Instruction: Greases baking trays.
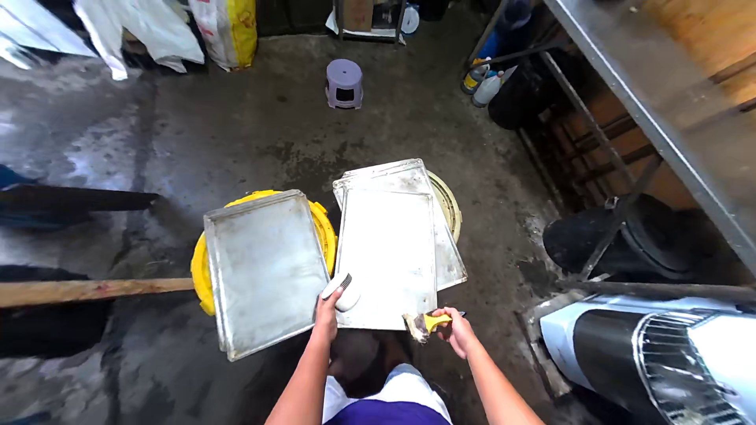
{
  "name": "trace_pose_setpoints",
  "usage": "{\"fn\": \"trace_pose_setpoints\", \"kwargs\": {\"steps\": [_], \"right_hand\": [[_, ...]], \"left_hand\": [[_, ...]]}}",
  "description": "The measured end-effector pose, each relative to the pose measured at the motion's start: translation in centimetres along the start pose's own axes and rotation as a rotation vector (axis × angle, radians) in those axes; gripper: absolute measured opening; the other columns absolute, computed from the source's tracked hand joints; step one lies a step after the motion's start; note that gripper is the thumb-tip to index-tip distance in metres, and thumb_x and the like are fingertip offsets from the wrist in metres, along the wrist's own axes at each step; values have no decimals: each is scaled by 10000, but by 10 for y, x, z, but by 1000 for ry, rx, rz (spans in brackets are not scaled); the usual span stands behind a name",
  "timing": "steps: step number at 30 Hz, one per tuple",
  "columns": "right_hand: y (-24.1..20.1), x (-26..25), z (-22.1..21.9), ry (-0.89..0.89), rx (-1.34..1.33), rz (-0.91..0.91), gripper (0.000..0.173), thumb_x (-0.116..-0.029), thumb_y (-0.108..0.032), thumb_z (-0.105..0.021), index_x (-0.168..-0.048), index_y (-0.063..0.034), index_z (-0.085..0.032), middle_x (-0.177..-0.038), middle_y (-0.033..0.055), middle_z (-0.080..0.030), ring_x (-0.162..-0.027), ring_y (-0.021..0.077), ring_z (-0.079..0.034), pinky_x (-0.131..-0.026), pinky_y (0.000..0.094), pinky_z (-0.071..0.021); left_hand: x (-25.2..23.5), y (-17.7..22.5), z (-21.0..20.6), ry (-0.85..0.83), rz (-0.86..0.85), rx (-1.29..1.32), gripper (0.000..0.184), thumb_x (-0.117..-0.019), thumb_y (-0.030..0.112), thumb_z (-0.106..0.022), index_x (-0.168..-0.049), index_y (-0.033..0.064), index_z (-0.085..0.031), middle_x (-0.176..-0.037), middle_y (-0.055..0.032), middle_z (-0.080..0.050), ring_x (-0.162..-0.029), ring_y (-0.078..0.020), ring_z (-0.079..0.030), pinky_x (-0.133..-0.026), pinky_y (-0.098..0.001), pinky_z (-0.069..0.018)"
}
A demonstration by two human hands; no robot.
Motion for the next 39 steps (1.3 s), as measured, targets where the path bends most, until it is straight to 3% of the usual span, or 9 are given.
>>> {"fn": "trace_pose_setpoints", "kwargs": {"steps": [10,13,15,19,24,29,34,37,39], "right_hand": [[44,86,-184,-328,261,69,380,-1098,-289,-435,-1183,-21,-691,-1141,164,-709,-1034,287,-680,-849,485,-568],[33,90,-222,-344,361,210,462,-1123,-307,-337,-1210,-58,-716,-1359,121,-659,-1317,273,-571,-1038,536,-481],[20,101,-238,-303,365,321,519,-1132,-303,-277,-1200,-42,-721,-1295,127,-696,-1277,260,-595,-1050,526,-468],[-28,152,-251,-440,225,559,496,-1135,-260,-284,-1147,14,-698,-951,77,-730,-774,123,-667,-718,300,-577],[-60,208,-251,-679,784,1049,230,-983,-191,-668,-1134,-46,-764,-1158,95,-725,-1123,151,-670,-1023,327,-541],[-40,172,-220,-717,867,841,255,-1008,-228,-643,-1121,-30,-759,-1132,115,-738,-1089,161,-688,-1024,347,-530],[-84,115,-96,-293,315,648,233,-1024,-177,-601,-1051,12,-735,-925,82,-757,-788,143,-726,-779,341,-635],[-106,71,-40,194,544,822,257,-1012,-158,-600,-1129,24,-738,-1110,164,-730,-1035,217,-703,-962,384,-564],[-93,37,-56,246,862,684,335,-1045,-216,-541,-1252,-10,-704,-1290,210,-655,-1228,317,-625,-1091,459,-489]], "left_hand": [[50,80,220,202,-237,76,672,-861,270,-681,-1425,-16,-454,-1251,-153,-654,-1094,-170,-661,-958,-364,-566],[42,102,249,167,-243,-72,802,-849,212,-744,-1513,0,-348,-1394,-194,-569,-1227,-229,-600,-1032,-405,-523],[32,118,251,91,-315,-327,1096,-700,234,-874,-1577,7,-257,-1550,-209,-420,-1389,-259,-484,-1133,-422,-457],[46,145,203,-144,-478,-744,1192,-585,364,-963,-1546,19,-349,-1489,-190,-512,-1372,-248,-519,-1163,-429,-434],[87,134,107,-529,-563,-1049,1011,-659,355,-943,-1486,42,-452,-1408,-151,-595,-1318,-264,-572,-1142,-474,-451],[102,90,30,-812,-541,-1242,915,-688,358,-907,-1452,58,-501,-1417,-148,-579,-1338,-287,-539,-1149,-470,-427],[74,36,-6,-805,-403,-1159,1043,-633,358,-940,-1489,26,-444,-1482,-174,-522,-1364,-292,-520,-1168,-462,-412],[66,3,-35,-878,-315,-1464,991,-678,341,-912,-1502,74,-430,-1673,-96,-293,-1425,-324,-464,-1109,-541,-443],[64,-19,-54,-932,-263,-1676,935,-708,333,-893,-1501,119,-446,-1721,-31,-173,-1438,-320,-446,-1056,-571,-463]]}}
Point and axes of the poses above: each hand's wrist, its own x-axis away from the middle knuckle, its own z-axis out of the back of the hand, y = z × x, the point moved 5 cm from there along -x, towards the middle knuckle
